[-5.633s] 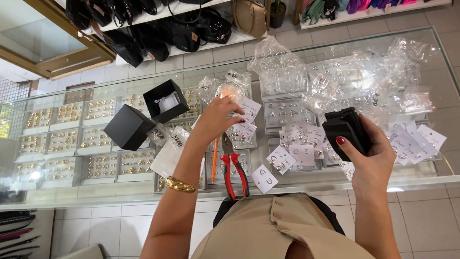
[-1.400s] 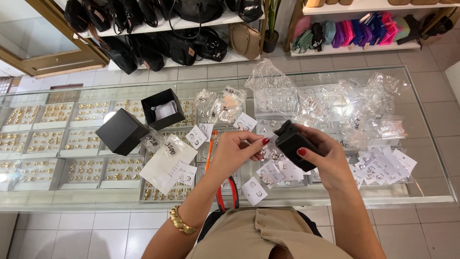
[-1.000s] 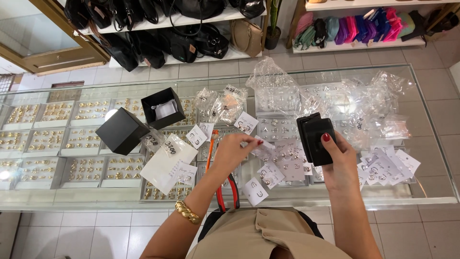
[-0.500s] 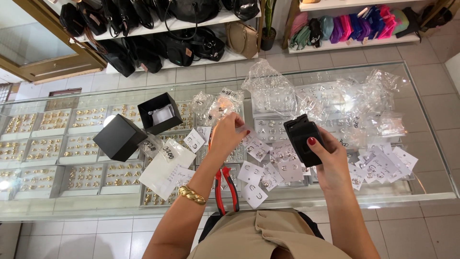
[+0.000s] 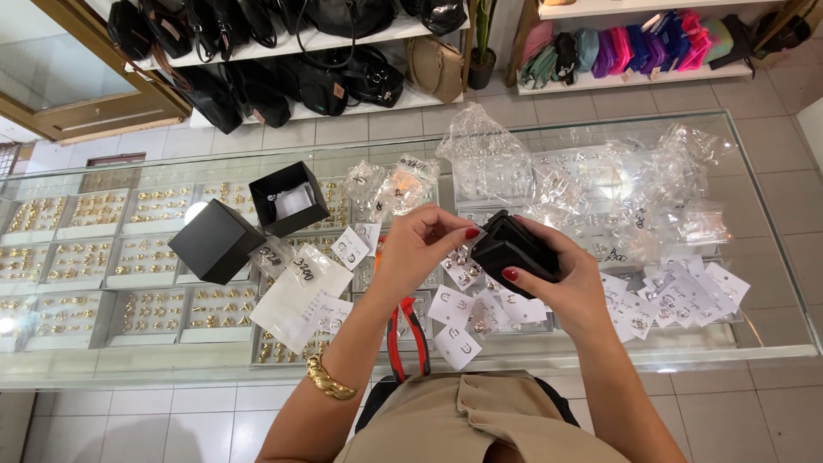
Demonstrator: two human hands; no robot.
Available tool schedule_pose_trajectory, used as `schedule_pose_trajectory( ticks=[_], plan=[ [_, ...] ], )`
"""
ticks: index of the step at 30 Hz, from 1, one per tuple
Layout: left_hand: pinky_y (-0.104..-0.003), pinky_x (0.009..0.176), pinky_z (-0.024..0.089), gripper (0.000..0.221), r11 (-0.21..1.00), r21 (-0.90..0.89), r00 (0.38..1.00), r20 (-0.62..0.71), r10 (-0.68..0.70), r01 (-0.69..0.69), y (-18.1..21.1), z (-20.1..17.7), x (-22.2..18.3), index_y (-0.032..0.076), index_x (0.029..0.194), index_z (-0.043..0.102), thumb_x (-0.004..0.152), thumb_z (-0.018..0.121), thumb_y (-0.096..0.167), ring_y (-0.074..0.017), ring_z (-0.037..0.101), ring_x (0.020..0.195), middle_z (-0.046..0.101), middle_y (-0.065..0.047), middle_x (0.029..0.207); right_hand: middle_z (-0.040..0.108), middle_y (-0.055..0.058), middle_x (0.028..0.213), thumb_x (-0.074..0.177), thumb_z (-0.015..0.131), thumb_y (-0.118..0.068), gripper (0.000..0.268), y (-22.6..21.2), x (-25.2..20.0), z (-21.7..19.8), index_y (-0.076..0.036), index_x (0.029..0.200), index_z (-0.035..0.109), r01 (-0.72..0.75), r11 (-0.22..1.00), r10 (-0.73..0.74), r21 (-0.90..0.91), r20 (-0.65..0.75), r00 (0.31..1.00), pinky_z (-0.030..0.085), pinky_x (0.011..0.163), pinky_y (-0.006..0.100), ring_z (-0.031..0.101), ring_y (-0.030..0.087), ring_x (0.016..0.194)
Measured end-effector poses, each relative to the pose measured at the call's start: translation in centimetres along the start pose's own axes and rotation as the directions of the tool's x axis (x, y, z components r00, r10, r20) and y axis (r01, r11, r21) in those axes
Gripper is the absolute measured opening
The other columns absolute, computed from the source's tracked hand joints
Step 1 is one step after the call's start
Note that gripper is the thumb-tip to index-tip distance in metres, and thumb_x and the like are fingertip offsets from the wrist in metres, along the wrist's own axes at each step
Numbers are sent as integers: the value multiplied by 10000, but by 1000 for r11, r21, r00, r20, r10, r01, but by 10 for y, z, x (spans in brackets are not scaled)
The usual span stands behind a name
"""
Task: Organizing and packing earring cards into a small black storage box on a glass display counter
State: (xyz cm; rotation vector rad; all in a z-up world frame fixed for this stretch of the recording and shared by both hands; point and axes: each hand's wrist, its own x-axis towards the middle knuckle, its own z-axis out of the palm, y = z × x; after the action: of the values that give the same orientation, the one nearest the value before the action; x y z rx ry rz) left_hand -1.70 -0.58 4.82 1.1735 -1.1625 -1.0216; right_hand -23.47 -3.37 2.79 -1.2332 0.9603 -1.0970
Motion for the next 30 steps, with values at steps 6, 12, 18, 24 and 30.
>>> schedule_pose_trajectory(
  ticks=[6, 12, 18, 24, 30],
  plan=[
    [-166, 640, 499, 110, 1000, -5, 1000, -8, 24, -24, 6, 5, -5, 43, 971, 791, 874, 820, 87, -31, 555, 714, 599, -33, 755, 732, 206, 1005, 648, 927, -24, 646, 12, 0, -6, 43, 1251, 707, -26, 1000, 26, -12, -35, 999, 613, 853, 385, 692, 221, 921],
    [-178, 639, 506, 114, 1000, -4, 999, -22, 30, -30, -5, 6, -4, 41, 970, 788, 878, 818, 100, -45, 575, 712, 616, -48, 771, 732, 197, 1026, 697, 905, -70, 586, 6, -1, -5, 24, 1244, 714, -37, 999, 37, -10, -22, 999, 607, 859, 398, 696, 226, 950],
    [-227, 644, 546, 165, 983, 118, 989, -71, -130, 138, -46, -9, -10, 63, 1012, 759, 903, 767, 187, -101, 649, 705, 703, -56, 830, 675, 134, 1167, 862, 785, -132, 530, 18, -5, -10, 19, 1346, 631, 27, 996, -13, 79, -163, 986, 572, 963, 346, 635, 169, 1074],
    [-291, 805, 587, 127, 866, 489, 995, -35, -96, 101, -95, -31, -14, 74, 988, 741, 882, 766, 141, -171, 718, 865, 771, -48, 944, 698, 23, 1224, 869, 737, -237, 495, 53, 4, -38, -78, 1329, 645, -183, 971, 217, 154, -250, 944, 572, 1025, 291, 671, 145, 1160],
    [-457, 1004, 522, 481, 430, 817, 920, -378, -105, 385, -85, -127, -19, 117, 1356, 612, 949, 673, 365, -280, 479, 1252, 580, -130, 1319, 698, 57, 1178, 828, 764, -317, 567, 51, 4, -39, -52, 1316, 652, -175, 971, 205, 163, -184, 961, 597, 943, 354, 679, 204, 1121]
  ],
)
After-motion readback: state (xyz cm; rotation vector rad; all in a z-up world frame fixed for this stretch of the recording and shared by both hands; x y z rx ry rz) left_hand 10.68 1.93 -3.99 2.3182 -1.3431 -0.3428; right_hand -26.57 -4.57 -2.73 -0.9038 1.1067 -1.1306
